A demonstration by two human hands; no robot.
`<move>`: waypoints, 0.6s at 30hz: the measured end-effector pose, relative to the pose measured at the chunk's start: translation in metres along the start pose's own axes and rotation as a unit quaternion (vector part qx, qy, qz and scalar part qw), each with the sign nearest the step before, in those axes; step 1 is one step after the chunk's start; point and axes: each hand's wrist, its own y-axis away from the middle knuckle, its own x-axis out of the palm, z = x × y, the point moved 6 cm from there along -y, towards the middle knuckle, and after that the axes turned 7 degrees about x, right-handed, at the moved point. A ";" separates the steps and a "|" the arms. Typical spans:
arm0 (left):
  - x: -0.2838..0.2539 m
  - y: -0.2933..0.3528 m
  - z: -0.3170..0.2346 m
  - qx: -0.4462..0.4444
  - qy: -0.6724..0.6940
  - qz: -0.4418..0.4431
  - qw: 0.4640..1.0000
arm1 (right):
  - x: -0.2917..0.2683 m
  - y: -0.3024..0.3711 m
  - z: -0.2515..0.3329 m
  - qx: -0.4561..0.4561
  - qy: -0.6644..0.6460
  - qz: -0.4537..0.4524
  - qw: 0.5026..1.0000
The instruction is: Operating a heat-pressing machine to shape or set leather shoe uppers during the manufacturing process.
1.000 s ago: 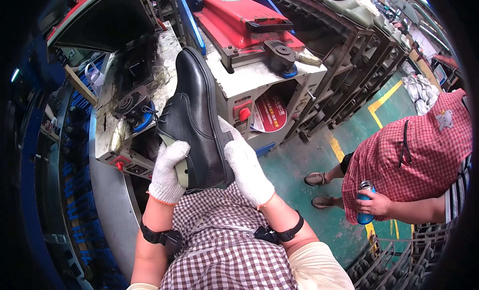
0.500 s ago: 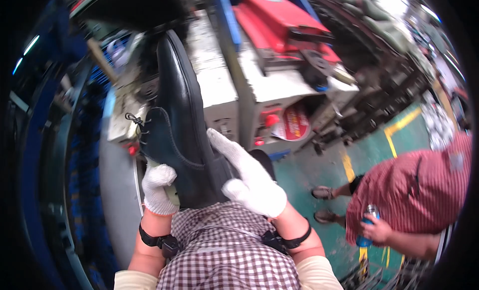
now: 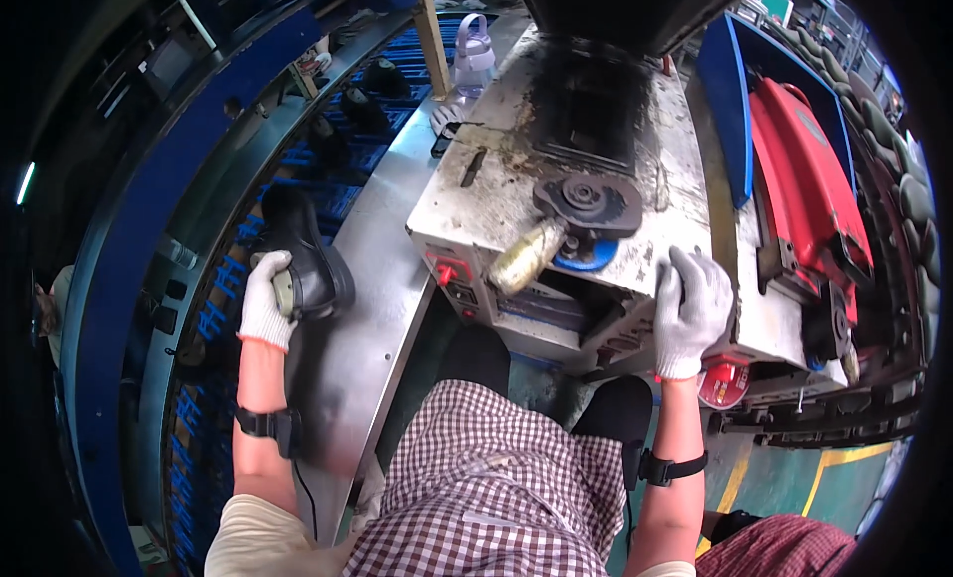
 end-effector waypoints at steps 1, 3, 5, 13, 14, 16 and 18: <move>-0.011 -0.032 0.004 0.003 -0.011 -0.010 1.000 | 0.003 0.000 0.000 -0.007 0.008 -0.004 1.000; -0.020 -0.090 0.007 -0.002 -0.055 -0.025 0.998 | 0.004 0.002 -0.001 -0.017 0.023 -0.010 1.000; -0.036 -0.155 0.006 0.033 -0.130 -0.026 0.991 | 0.005 0.002 -0.002 -0.031 0.034 -0.009 0.999; -0.099 -0.415 -0.067 0.327 -0.319 0.068 0.887 | -0.006 0.000 -0.014 -0.013 0.020 -0.043 0.999; -0.028 -0.440 0.018 0.294 -0.290 0.118 0.903 | 0.004 -0.001 -0.001 -0.036 0.054 -0.032 0.997; -0.058 -0.447 -0.006 0.366 -0.458 0.032 0.809 | 0.008 -0.003 -0.001 -0.035 0.047 -0.042 0.997; -0.014 -0.400 0.097 0.398 -0.578 0.051 0.711 | -0.018 0.005 -0.019 -0.033 0.114 -0.045 0.992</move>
